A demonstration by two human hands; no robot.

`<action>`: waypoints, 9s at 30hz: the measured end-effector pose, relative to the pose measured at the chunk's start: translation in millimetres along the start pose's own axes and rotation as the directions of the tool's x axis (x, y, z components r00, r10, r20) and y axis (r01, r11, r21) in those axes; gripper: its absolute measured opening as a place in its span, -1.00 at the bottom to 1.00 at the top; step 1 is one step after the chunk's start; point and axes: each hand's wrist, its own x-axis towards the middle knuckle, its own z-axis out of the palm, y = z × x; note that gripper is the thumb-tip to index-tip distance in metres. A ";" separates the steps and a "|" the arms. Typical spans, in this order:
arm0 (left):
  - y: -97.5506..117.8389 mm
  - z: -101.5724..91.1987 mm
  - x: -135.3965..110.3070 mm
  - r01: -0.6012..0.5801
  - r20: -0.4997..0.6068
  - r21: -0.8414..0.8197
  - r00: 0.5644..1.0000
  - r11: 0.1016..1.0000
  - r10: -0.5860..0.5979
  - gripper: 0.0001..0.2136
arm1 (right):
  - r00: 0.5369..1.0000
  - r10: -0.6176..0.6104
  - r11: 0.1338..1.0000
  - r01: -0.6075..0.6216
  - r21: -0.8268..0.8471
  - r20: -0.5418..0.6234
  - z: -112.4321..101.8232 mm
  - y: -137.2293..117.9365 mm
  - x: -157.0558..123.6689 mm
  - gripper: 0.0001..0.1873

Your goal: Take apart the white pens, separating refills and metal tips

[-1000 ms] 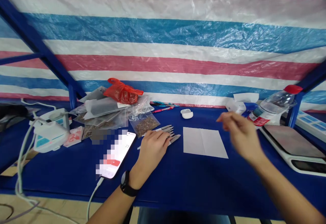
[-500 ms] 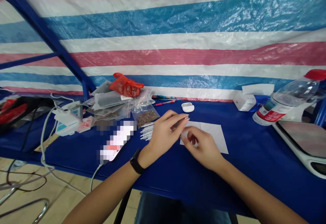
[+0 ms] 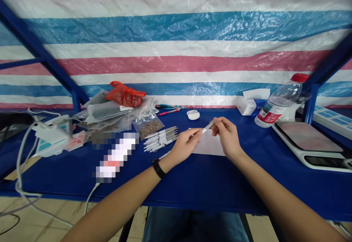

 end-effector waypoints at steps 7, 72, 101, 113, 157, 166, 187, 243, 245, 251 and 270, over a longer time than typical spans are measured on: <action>-4.1 -7.7 4.3 -0.116 -0.146 0.260 0.977 0.959 0.158 -0.56 | 0.989 -0.013 0.999 0.020 0.049 -0.149 -6.8 -1.0 3.6 -0.51; 22.3 5.3 -8.1 0.392 0.299 -0.551 0.917 0.737 -0.264 -0.71 | 0.946 0.245 0.938 -0.286 0.197 0.211 -4.5 -20.6 -5.1 -0.54; 20.3 -2.2 -5.8 0.410 0.365 -0.588 0.904 0.697 -0.224 -0.79 | 0.946 0.238 0.899 -0.301 0.319 0.222 -9.7 -26.8 0.7 -0.57; 24.0 -0.8 -9.0 0.438 0.398 -0.514 0.883 0.737 -0.247 -0.80 | 0.974 0.221 0.912 -0.224 0.343 0.048 -30.7 -35.2 16.3 -0.67; 12.8 -12.4 1.8 0.091 -0.002 0.191 0.996 0.977 -0.092 -0.81 | 0.933 0.301 0.949 -0.314 0.040 0.196 -5.0 -17.5 6.0 -0.51; 16.0 -3.4 -1.9 0.092 0.114 0.107 0.988 0.990 -0.104 -0.82 | 0.982 0.161 0.983 -0.169 0.073 0.102 -11.3 -18.0 12.5 -0.67; 20.7 -8.3 -9.0 0.099 0.147 0.573 0.964 0.814 -0.221 -0.94 | 0.693 0.528 0.842 -0.354 -0.407 0.491 -18.6 -23.1 -8.3 -0.86; 38.1 -31.0 -7.0 0.060 -0.027 0.916 0.996 0.397 -0.088 -0.93 | 0.835 0.292 0.876 -0.038 -0.480 0.467 -13.0 -12.9 -8.0 -0.51; 37.0 -24.4 -8.1 -0.043 0.033 0.901 0.999 0.432 0.031 -0.95 | 0.833 0.255 0.896 -0.013 -0.444 0.490 -7.2 -11.1 -12.3 -0.49; 28.3 -16.1 -10.1 -0.223 0.035 0.737 0.955 0.638 0.293 -0.90 | 0.896 0.029 0.972 0.078 -0.222 0.442 0.6 -11.6 -18.5 -0.52; 39.1 -5.8 -19.8 0.521 0.549 -0.493 0.808 0.697 -0.215 -0.76 | 0.969 -0.102 0.994 0.089 0.066 0.226 -3.7 -9.7 -17.9 -0.39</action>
